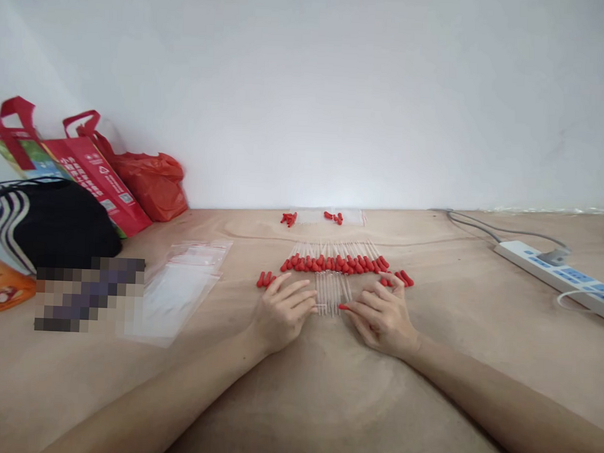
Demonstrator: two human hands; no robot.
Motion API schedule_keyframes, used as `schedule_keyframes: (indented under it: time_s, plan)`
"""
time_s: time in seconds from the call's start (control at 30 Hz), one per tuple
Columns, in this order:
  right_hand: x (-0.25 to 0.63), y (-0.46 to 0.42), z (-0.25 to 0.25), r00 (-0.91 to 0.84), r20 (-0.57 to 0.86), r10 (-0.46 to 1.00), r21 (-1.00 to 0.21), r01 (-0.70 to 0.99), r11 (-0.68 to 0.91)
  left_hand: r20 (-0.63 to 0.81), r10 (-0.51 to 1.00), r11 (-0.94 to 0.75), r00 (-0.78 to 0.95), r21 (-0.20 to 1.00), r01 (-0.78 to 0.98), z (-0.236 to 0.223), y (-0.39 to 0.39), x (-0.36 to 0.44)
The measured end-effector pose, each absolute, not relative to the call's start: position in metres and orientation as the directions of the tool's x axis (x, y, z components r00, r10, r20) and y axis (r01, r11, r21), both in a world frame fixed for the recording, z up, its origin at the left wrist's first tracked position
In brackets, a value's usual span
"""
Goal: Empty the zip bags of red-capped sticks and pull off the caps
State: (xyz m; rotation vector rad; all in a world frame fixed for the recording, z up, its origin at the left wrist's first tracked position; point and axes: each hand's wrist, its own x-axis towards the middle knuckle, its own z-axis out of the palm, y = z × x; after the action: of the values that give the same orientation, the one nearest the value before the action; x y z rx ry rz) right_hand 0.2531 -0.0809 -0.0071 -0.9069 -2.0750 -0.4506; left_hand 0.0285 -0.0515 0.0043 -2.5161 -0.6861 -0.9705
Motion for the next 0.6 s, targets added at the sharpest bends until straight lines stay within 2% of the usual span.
schedule_keyframes:
  time_s: [0.1,0.27,0.43,0.53,0.6]
  plan:
    - [0.264,-0.078,-0.007,-0.327,0.816,0.477,-0.056,0.776,0.628,0.701,0.425,-0.765,0.573,-0.059,0.641,0.002,-0.047,0.019]
    - [0.282,-0.067,-0.005,-0.169,0.802,0.572,-0.174,0.851,0.496,0.622,0.59,-0.697,0.514,0.072,0.714,-0.005,-0.042,0.019]
    - [0.31,-0.052,-0.003,0.086,0.725,0.684,-0.352,0.899,0.259,0.591,0.623,-0.682,0.513,0.088,0.726,-0.013,-0.036,0.024]
    - [0.33,-0.045,-0.002,0.26,0.644,0.719,-0.492,0.861,0.129,0.615,0.603,-0.687,0.509,0.076,0.722,-0.015,-0.031,0.022]
    - [0.339,-0.043,-0.001,0.314,0.565,0.763,-0.545,0.836,0.061,0.628,0.591,-0.693,0.506,0.075,0.717,-0.013,-0.028,0.021]
